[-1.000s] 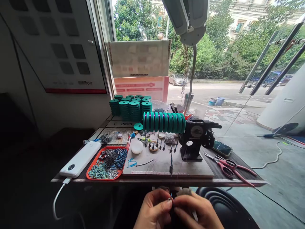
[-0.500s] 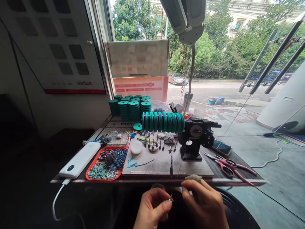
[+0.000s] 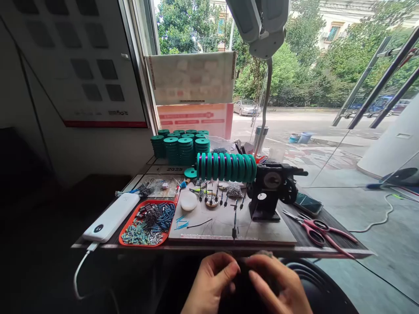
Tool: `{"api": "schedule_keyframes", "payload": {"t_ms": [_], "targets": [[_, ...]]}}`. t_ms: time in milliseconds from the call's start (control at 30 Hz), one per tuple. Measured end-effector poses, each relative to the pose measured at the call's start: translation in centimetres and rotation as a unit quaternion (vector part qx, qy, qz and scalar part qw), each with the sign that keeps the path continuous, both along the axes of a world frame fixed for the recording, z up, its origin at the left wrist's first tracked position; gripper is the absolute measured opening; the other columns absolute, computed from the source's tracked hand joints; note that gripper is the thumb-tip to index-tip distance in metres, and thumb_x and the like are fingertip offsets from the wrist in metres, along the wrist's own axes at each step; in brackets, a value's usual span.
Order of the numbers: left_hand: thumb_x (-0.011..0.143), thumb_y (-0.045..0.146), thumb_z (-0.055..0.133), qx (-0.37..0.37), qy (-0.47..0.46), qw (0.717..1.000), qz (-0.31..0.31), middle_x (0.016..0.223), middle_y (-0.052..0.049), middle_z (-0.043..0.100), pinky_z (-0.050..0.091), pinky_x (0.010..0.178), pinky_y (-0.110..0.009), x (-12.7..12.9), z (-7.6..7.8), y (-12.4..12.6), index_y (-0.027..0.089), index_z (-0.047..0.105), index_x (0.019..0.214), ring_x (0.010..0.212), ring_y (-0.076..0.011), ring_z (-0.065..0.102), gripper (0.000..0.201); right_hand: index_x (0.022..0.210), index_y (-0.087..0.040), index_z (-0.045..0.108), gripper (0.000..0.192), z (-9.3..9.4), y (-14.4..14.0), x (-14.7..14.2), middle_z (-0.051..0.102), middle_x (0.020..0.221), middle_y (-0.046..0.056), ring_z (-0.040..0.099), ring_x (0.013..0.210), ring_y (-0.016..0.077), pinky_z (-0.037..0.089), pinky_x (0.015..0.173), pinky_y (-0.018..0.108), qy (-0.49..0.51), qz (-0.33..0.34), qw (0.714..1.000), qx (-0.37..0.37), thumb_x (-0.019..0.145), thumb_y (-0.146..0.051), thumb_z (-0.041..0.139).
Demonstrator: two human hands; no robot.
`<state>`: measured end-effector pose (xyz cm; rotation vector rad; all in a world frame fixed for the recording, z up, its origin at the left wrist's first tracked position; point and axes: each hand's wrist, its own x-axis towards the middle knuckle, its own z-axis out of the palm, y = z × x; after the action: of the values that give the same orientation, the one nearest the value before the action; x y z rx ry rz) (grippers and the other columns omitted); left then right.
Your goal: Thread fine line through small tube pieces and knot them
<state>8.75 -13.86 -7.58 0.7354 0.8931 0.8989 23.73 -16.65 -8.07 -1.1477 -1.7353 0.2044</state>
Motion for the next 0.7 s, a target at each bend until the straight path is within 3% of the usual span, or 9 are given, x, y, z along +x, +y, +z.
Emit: {"api": "schedule_keyframes", "payload": {"t_ms": [100,167,267,400,467,600,700], "targets": [[0.055,0.042,0.082,0.026,-0.029,0.999,0.01,0.06,0.003,0.054,0.034,0.059,-0.021,0.0,-0.2,-0.1,0.015,0.066,0.061,0.06,-0.0093,0.044,0.032,0.088,-0.02,0.063,0.014,-2.0,-0.4,-0.7,0.066,0.066,-0.001,0.064,0.052,0.0106,0.05,0.049,0.014,-0.042,0.047,0.998,-0.01,0.086,-0.029,0.052],[0.056,0.042,0.082,0.039,-0.022,0.999,0.016,0.06,0.003,0.053,0.034,0.06,-0.022,0.0,-0.1,0.0,0.015,0.066,0.06,0.061,-0.01,0.044,0.032,0.086,-0.019,0.063,0.017,-2.6,-0.3,-0.5,0.064,0.062,0.0,0.062,0.048,0.0105,0.048,0.047,0.015,-0.106,0.017,0.994,0.024,0.09,-0.023,0.047],[0.054,0.044,0.082,0.045,0.007,0.999,0.014,0.058,0.003,0.052,0.031,0.056,-0.021,0.0,0.5,0.1,0.014,0.066,0.059,0.057,-0.0085,0.04,0.035,0.091,-0.017,0.062,0.017,-1.8,0.5,0.8,0.063,0.059,0.001,0.059,0.045,0.0132,0.047,0.048,0.022,-0.203,-0.06,0.968,0.133,0.091,-0.018,0.045],[0.053,0.049,0.081,0.029,-0.007,0.999,-0.026,0.053,0.003,0.05,0.029,0.053,-0.022,0.1,1.1,0.2,0.014,0.062,0.057,0.052,-0.0078,0.039,0.04,0.095,-0.015,0.059,0.015,-0.3,1.3,2.0,0.066,0.063,0.003,0.061,0.05,0.014,0.047,0.055,0.024,-0.223,-0.055,0.951,0.207,0.089,-0.012,0.046],[0.052,0.051,0.08,0.041,0.01,0.999,-0.026,0.05,0.004,0.048,0.028,0.052,-0.022,0.0,1.2,0.2,0.014,0.061,0.056,0.05,-0.0077,0.038,0.042,0.093,-0.017,0.06,0.015,-0.3,1.4,1.9,0.065,0.065,0.002,0.062,0.052,0.014,0.047,0.056,0.024,-0.207,-0.045,0.962,0.17,0.089,-0.014,0.046],[0.056,0.05,0.078,0.07,0.057,0.996,-0.012,0.05,0.004,0.047,0.028,0.053,-0.023,-0.4,1.3,0.2,0.014,0.06,0.054,0.051,-0.0088,0.037,0.04,0.09,-0.023,0.06,0.015,-1.5,1.1,1.5,0.063,0.069,0.0,0.063,0.057,0.015,0.048,0.052,0.023,-0.136,-0.041,0.99,0.004,0.091,-0.028,0.046],[0.063,0.044,0.074,0.095,0.126,0.987,-0.006,0.054,0.004,0.048,0.031,0.057,-0.025,-1.3,2.0,0.5,0.015,0.06,0.058,0.056,-0.0114,0.04,0.033,0.09,-0.024,0.06,0.013,-2.1,0.9,1.3,0.065,0.072,0.0,0.065,0.062,0.0145,0.05,0.054,0.02,-0.084,0.008,0.993,-0.078,0.09,-0.03,0.048]]}}
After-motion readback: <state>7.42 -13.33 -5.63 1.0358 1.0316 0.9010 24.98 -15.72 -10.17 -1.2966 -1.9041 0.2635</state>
